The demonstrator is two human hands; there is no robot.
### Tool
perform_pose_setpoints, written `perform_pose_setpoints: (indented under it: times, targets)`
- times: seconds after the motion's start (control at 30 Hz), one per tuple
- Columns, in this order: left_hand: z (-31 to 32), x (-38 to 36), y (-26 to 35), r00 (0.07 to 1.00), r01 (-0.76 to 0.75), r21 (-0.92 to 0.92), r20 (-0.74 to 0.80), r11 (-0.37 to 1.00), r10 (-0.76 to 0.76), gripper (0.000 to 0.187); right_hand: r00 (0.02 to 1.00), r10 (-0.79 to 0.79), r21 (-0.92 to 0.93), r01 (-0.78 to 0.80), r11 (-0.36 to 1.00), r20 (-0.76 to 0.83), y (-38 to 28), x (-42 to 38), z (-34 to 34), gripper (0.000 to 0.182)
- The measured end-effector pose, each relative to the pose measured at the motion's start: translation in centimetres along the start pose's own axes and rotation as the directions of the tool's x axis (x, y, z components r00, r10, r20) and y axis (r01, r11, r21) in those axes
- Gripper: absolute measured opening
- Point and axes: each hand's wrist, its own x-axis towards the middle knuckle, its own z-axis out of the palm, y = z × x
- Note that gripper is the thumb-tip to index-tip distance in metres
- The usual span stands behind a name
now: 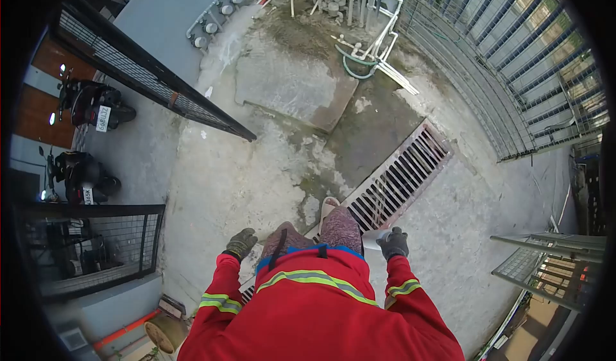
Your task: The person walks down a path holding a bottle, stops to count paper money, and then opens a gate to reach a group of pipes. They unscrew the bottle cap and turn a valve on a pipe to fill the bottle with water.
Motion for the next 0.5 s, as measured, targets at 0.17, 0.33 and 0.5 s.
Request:
perform_pose_setpoints:
  times: [0.17, 0.33, 0.5]
  targets:
    - [0.0, 3.1, -7.4, 0.971, -0.173, 0.138, 0.188, 0.975, 0.146, 0.049, 0.981, -0.194, -0.085, 0.193, 0.978, -0.006, -15.9, 11.2, -8.5, 0.074]
    - [-7.5, 6.2, -1.9, 0.967, 0.029, 0.001, 0.253, 1.000, -0.029, 0.048, 0.952, -0.301, -0.176, 0.288, 0.941, -0.054, -29.0, 22.6, -10.3, 0.076]
    - [-13.5, 18.3, -1.2, 0.937, 0.056, 0.001, 0.346, 0.998, -0.053, 0.044, 0.879, -0.445, -0.188, 0.414, 0.891, -0.172, -41.6, 33.4, -9.3, 0.073]
